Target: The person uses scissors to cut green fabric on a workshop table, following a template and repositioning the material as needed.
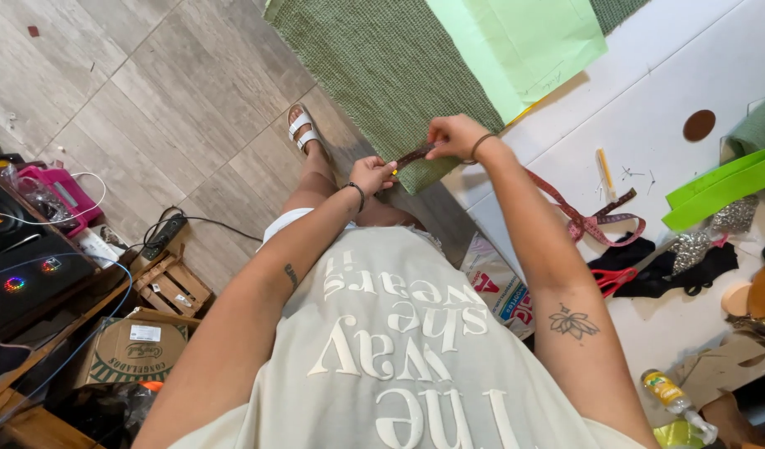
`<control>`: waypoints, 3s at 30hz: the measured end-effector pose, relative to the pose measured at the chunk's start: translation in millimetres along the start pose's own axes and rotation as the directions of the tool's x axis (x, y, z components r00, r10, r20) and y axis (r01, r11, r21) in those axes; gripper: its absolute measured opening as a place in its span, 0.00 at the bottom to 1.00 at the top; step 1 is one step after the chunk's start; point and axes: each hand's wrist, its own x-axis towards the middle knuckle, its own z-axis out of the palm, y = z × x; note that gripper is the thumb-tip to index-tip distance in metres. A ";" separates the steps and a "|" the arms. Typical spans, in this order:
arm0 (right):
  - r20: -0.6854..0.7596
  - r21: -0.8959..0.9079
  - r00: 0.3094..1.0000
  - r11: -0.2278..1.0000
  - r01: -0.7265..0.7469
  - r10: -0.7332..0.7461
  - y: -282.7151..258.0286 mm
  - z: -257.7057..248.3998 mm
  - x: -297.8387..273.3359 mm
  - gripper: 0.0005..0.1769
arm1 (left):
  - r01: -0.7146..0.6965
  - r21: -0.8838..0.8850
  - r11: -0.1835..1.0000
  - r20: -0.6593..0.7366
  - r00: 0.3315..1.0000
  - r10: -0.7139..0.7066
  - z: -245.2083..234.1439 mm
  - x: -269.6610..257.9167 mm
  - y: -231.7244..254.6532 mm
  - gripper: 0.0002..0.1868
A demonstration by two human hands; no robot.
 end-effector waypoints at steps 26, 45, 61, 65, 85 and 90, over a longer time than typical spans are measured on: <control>-0.311 0.109 0.934 0.983 -0.148 0.175 65.5 -87.4 -22.5 0.07 | -0.013 0.139 0.990 -0.009 1.000 0.014 -4.2 -5.8 6.3 0.13; -0.374 0.169 0.894 0.966 -0.197 0.248 28.6 -90.9 -50.7 0.04 | 0.129 0.139 0.982 -0.013 0.992 -0.128 0.9 -22.4 27.1 0.15; -0.820 0.534 0.063 0.799 -0.278 0.569 203.8 68.9 -310.5 0.11 | -0.224 0.265 0.938 -0.353 0.882 0.311 -38.2 48.1 65.3 0.48; -0.876 0.433 -0.058 0.727 -0.533 0.479 205.4 123.6 -291.8 0.15 | -0.411 0.177 0.894 -0.435 0.782 0.446 -54.4 75.8 94.3 0.47; -0.804 0.066 0.529 0.925 -0.375 0.272 -15.9 100.7 -63.8 0.38 | -0.133 -0.096 0.987 -0.372 0.924 0.088 -36.5 8.6 166.6 0.10; -0.790 0.003 0.534 0.872 -0.489 0.301 -20.8 115.2 -64.7 0.43 | -0.340 0.399 0.852 -0.325 0.816 0.478 -4.6 -38.7 193.8 0.56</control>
